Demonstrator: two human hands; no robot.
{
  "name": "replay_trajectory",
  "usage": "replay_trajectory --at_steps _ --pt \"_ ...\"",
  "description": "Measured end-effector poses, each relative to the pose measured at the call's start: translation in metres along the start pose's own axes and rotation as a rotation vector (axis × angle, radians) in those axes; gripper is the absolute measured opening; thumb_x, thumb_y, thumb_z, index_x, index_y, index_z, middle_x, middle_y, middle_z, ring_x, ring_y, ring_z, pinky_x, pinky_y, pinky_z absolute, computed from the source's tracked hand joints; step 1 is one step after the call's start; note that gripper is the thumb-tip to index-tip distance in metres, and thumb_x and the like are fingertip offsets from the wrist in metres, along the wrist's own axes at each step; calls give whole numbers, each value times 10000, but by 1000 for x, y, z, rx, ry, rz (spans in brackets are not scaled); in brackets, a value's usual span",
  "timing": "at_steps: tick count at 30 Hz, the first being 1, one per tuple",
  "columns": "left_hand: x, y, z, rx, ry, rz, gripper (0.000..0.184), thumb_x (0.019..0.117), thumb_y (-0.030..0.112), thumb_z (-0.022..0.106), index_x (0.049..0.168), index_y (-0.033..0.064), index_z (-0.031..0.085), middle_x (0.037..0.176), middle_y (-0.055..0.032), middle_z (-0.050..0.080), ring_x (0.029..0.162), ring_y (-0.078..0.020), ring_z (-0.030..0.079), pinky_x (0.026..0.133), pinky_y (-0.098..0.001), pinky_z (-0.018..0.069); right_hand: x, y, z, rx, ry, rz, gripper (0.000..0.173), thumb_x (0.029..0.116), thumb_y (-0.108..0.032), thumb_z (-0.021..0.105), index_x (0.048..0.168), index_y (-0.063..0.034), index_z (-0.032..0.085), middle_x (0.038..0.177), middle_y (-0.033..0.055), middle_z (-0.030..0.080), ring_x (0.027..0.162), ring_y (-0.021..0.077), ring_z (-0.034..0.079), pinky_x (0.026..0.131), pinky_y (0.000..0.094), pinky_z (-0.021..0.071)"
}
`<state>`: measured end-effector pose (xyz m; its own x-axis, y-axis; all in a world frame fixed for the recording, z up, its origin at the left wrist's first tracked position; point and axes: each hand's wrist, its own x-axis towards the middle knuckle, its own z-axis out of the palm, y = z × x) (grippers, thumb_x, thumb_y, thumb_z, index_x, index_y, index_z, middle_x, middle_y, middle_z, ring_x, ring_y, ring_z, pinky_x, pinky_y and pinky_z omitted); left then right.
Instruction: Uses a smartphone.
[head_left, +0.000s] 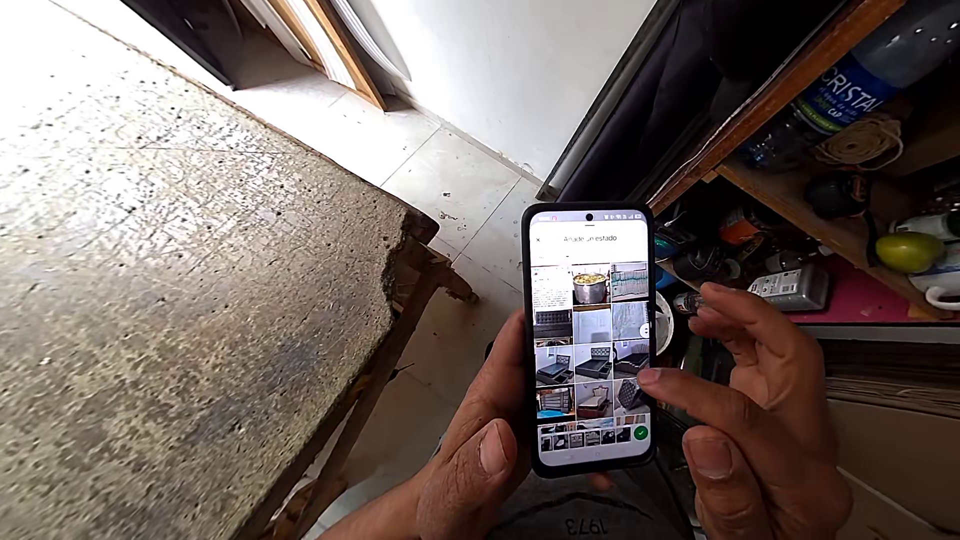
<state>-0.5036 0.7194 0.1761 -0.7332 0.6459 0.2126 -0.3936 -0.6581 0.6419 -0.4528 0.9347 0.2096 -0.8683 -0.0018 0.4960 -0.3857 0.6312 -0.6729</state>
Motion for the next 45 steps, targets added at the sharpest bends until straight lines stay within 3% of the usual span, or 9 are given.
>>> replay_trajectory --at_steps 9,14,23,45 --pt "1 2 -1 -5 2 -22 732 1005 504 568 1594 225 236 1492 -136 492 1316 -320 565 863 -450 627 3 3 3 -24 -17 9 390 1086 -460 393 1112 -299 747 1536 59 446 1461 261 364 1148 444 403" --pt "3 3 0 4 4 -14 712 1010 496 559 1585 209 252 1482 -134 499 1299 -313 578 878 -452 620 4 0 -2 24 24 7 386 1083 -460 396 1128 -298 744 1512 22 461 1435 229 407 1131 402 447" --pt "4 4 0 18 -14 -13 688 1016 499 546 1578 216 267 1471 -120 511 1289 -293 588 873 -433 626 4 0 2 -14 -22 -4 379 1083 -451 400 1079 -291 744 1510 33 473 1442 234 400 1147 427 422" --pt "3 3 -2 18 -9 -12 744 1007 506 556 1601 210 219 1498 -136 484 1312 -311 565 890 -449 614 15 3 6 -49 -32 26 462 1090 -499 324 1387 -308 622 1585 59 388 1391 206 441 1094 384 444"
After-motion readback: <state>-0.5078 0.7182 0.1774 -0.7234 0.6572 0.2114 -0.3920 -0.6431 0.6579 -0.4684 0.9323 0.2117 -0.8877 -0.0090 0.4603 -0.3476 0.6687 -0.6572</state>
